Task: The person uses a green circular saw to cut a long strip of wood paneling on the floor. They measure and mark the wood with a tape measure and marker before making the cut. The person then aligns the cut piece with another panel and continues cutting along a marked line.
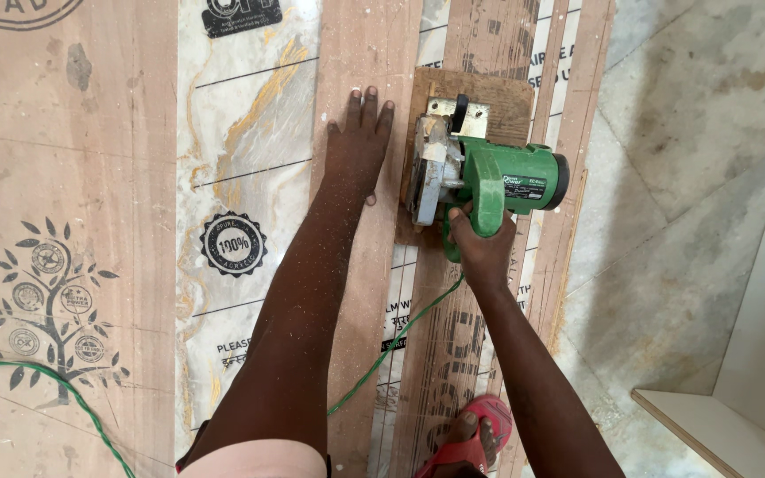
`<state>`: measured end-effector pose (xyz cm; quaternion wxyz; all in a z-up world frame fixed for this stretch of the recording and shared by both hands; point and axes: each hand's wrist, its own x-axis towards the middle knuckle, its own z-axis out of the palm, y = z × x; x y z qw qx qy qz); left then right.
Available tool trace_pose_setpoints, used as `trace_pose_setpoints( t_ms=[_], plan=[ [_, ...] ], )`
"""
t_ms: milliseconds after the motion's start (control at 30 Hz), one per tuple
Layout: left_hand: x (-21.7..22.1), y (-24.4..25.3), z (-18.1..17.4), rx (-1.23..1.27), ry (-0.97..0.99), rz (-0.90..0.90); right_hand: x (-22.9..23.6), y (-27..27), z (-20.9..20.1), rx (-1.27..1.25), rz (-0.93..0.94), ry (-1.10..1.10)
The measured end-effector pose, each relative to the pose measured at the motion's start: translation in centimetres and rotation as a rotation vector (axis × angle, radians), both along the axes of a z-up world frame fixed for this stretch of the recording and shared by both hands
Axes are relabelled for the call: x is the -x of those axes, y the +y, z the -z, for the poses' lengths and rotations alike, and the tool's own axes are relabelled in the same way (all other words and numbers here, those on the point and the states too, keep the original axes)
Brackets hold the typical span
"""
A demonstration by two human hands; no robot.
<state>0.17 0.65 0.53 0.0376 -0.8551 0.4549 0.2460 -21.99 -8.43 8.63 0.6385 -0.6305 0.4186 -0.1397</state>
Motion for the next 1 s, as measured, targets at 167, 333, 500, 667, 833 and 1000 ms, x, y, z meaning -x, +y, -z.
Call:
trace_pose_setpoints(
  t_ms=[167, 333, 500, 667, 833, 1000],
  plan=[
    [0.0, -0.1, -0.4, -0.015, 0.009, -0.001, -0.7, -0.3, -0.2, 0.004, 0.006, -0.016],
    [-0.1, -0.1, -0.4, -0.027, 0.015, -0.001, -1.2, -0.6, -0.3, 0.023, -0.011, -0.019],
    [-0.2, -0.1, -0.6, -0.022, 0.018, 0.004, -1.5, -0.9, -0.3, -0.001, -0.010, -0.045],
    [-0.3, -0.1, -1.2, -0.019, -0.001, 0.001, -1.9, -1.3, 0.0, 0.012, -0.024, -0.055],
    [-0.5, 0.1, -2.3, -0.052, 0.058, 0.009, -2.4, -1.7, 0.0, 0.022, -0.018, -0.058],
    [-0.4, 0.4, -1.9, -0.023, 0.053, -0.012, -2.9, -2.0, 0.3, 0.004, 0.003, -0.099]
  ],
)
